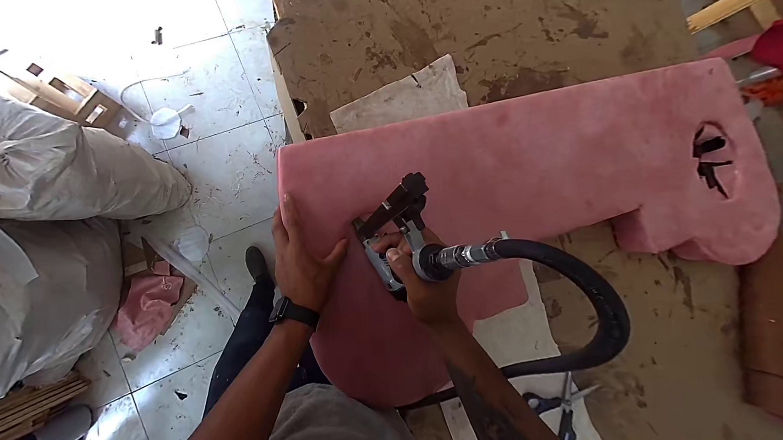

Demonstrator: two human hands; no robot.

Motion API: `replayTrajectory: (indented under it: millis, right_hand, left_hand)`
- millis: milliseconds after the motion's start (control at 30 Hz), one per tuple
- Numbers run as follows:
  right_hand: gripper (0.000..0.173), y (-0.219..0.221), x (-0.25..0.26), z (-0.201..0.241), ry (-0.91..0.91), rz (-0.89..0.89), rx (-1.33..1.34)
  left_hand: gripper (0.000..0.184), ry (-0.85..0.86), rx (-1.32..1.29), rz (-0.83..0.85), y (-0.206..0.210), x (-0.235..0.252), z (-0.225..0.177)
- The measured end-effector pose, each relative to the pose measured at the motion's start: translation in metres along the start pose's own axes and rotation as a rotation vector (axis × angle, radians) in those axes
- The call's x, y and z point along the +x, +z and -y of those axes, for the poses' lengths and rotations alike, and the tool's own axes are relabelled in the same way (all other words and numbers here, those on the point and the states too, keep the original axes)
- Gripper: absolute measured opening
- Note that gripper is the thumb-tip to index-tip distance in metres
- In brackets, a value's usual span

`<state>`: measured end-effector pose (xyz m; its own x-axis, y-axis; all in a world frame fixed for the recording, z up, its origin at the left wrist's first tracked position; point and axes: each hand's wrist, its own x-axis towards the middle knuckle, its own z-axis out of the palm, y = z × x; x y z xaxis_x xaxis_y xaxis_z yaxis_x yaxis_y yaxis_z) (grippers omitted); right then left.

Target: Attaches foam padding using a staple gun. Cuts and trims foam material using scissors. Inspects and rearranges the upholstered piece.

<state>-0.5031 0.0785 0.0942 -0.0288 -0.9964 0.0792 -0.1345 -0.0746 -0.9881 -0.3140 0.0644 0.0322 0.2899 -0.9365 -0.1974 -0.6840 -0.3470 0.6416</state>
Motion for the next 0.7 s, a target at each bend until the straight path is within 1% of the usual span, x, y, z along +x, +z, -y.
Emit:
replayTrajectory:
  millis: [33,133,267,400,533,600,700]
  right_hand:
    - [0.017,-0.005,-0.002,0.000,0.002,0.042,0.006]
    - [0.012,-0.016,-0.001,0.005,-0.017,0.179,0.028]
    - [0.015,-0.021,0.013,0.002,-0.032,0.291,0.018]
    - [0.022,-0.033,0.024,0.004,-0.025,0.398,-0.062]
    - [0.025,-0.043,0.026,0.004,-0.061,0.493,-0.069]
    - [0.024,-0.041,0.030,0.002,-0.090,0.520,-0.066]
    - [0.018,-0.039,0.036,0.002,-0.115,0.562,-0.026]
  left_hand:
    - [0.130,-0.005,-0.011,0.009,-0.001,-0.002,0.000]
    - [0.136,-0.053,-0.079,0.013,-0.004,-0.011,0.002]
    - [0.136,-0.163,-0.138,0.046,-0.004,-0.029,0.007]
    - [0.131,-0.151,-0.114,0.030,0.000,-0.029,0.008]
    - [0.132,-0.144,-0.114,0.029,-0.002,-0.033,0.007]
    - [0.132,-0.174,-0.147,0.055,-0.004,-0.039,0.010]
    - [0.130,-0.282,-0.187,0.114,-0.004,-0.053,0.012]
